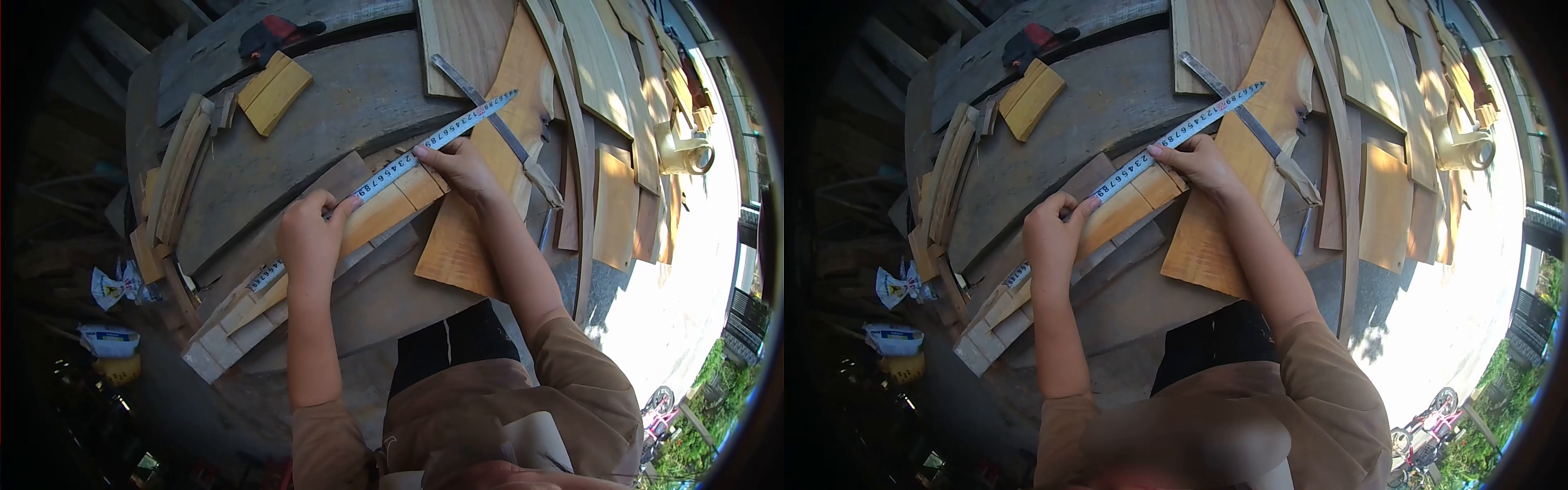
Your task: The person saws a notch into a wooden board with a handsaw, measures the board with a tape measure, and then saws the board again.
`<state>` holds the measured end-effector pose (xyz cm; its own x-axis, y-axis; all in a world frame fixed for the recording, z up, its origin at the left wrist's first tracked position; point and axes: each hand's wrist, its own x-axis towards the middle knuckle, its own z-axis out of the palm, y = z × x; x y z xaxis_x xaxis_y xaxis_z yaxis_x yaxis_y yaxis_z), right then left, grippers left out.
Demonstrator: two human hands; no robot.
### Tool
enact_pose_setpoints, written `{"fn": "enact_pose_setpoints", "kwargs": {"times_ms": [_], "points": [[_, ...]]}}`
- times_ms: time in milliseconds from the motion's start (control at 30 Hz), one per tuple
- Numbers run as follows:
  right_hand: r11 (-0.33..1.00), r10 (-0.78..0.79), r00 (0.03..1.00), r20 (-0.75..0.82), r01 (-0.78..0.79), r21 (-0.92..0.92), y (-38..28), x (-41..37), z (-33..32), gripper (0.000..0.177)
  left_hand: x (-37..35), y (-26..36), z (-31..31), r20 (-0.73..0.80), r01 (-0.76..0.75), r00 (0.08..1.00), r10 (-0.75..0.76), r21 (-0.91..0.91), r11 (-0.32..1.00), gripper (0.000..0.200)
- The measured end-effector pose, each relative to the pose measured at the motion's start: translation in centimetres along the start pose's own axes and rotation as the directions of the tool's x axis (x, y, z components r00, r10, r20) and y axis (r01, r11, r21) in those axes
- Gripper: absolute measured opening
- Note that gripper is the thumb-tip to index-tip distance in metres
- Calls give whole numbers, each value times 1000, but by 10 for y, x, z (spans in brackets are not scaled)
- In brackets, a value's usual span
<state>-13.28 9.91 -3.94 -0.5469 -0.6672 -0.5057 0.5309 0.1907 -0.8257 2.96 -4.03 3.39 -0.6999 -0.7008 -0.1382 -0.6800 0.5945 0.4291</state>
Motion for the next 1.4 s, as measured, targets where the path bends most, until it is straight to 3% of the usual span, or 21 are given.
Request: {"fn": "enact_pose_setpoints", "kwargs": {"times_ms": [200, 467, 667, 767, 933, 1167, 1267, 1400], "points": [[999, -25, 999, 34, 24, 48, 5, 4, -2, 27, -1, -2, 3, -37, -13, 999, 13, 1, 1000, 32], [995, -29, 999, 27, 32, -91, -2, -3, -3, 28, -1, 1, 1, -7, 39, 999, -39, -37, 999, 31], [987, -80, 997, 17, 81, -136, -2, -3, -2, 27, 5, 11, -1, 28, -16, 999, 18, -69, 997, 30], [985, -114, 993, 2, 114, -128, -3, -5, 1, 26, 11, 21, 2, 67, -32, 997, 41, -135, 990, 31], [986, -126, 992, -18, 123, -108, -3, -5, 1, 31, 23, 36, 3, 226, 84, 973, -52, -137, 987, 31], [983, -124, 992, -13, 121, -136, -3, -5, 1, 31, 21, 34, 16, 185, -12, 982, 39, -146, 989, 30], [985, -122, 993, -8, 120, -125, 0, -3, 0, 29, 20, 37, 16, 239, 85, 970, -45, -160, 983, 28], [990, -99, 995, 21, 101, -99, -1, -4, 0, 29, 16, 35, 23, 123, 21, 992, -1, -165, 986, 23]]}}
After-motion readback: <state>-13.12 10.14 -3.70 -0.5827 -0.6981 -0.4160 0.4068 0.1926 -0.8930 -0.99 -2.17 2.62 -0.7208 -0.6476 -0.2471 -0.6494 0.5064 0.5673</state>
